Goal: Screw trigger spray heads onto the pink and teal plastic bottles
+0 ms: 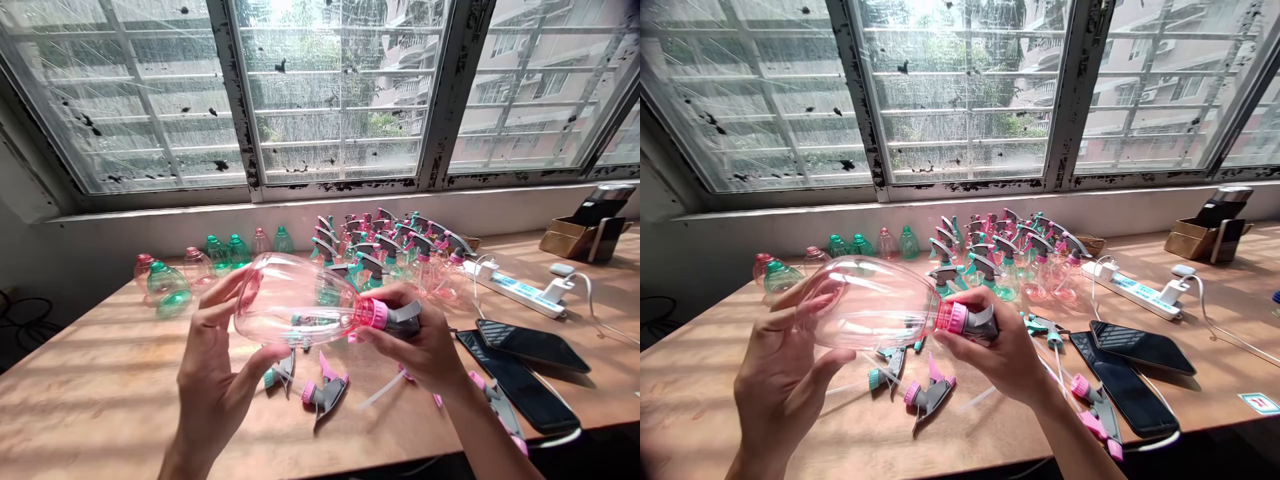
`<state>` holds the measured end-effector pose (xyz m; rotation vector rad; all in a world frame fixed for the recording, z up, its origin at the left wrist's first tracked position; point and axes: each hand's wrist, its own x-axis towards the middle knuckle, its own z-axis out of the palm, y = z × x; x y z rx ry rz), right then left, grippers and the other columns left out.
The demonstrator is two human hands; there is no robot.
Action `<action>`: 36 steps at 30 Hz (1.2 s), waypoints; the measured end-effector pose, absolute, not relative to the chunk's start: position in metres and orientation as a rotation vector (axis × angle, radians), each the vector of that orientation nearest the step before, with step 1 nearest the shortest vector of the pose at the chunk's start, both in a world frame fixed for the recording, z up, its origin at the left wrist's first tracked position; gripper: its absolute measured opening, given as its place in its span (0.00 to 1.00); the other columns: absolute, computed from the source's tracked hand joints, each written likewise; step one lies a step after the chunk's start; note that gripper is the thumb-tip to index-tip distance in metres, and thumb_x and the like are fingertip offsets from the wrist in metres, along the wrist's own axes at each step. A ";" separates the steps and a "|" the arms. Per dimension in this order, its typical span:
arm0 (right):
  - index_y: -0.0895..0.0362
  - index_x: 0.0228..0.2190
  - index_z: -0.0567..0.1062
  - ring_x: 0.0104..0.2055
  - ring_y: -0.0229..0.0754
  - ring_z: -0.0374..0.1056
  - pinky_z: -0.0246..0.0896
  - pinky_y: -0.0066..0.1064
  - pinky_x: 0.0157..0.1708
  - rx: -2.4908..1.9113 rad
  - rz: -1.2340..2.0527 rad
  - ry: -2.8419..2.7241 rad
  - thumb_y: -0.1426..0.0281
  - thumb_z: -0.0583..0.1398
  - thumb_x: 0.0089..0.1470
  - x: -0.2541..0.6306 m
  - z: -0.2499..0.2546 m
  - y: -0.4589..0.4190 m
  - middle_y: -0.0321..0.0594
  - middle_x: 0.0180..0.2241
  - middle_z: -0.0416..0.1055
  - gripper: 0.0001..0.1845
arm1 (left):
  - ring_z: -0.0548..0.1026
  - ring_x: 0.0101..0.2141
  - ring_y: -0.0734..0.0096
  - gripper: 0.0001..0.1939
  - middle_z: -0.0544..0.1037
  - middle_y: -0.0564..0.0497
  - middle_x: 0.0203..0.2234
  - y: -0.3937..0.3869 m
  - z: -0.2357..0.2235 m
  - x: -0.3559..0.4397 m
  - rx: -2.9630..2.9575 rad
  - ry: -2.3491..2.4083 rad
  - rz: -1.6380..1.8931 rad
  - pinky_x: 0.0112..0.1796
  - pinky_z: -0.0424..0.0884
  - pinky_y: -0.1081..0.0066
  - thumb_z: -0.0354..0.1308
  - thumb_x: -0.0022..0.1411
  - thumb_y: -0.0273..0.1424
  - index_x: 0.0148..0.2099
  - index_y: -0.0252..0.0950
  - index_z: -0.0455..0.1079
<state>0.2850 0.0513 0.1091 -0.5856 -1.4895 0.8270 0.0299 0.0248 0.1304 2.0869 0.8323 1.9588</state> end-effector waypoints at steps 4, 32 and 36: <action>0.51 0.44 0.82 0.29 0.39 0.77 0.72 0.27 0.29 -0.538 0.902 -1.464 0.69 0.76 0.57 0.287 0.110 0.051 0.33 0.31 0.80 0.15 | 0.66 0.71 0.50 0.26 0.73 0.53 0.67 0.028 0.134 0.033 2.137 0.821 1.993 0.71 0.65 0.38 0.70 0.68 0.24 0.63 0.51 0.74; 0.51 0.43 0.81 0.26 0.36 0.75 0.67 0.23 0.24 -0.488 0.937 -1.503 0.69 0.76 0.57 0.286 0.112 0.054 0.32 0.30 0.80 0.14 | 0.65 0.72 0.45 0.33 0.72 0.51 0.70 0.033 0.131 0.018 2.332 0.921 1.919 0.72 0.60 0.33 0.73 0.64 0.26 0.67 0.52 0.71; 0.49 0.44 0.82 0.28 0.37 0.77 0.70 0.23 0.27 -0.450 0.952 -1.467 0.72 0.76 0.57 0.287 0.114 0.052 0.31 0.31 0.82 0.15 | 0.70 0.69 0.41 0.36 0.74 0.48 0.67 0.035 0.129 0.016 2.353 0.938 1.917 0.70 0.61 0.32 0.73 0.63 0.24 0.68 0.52 0.70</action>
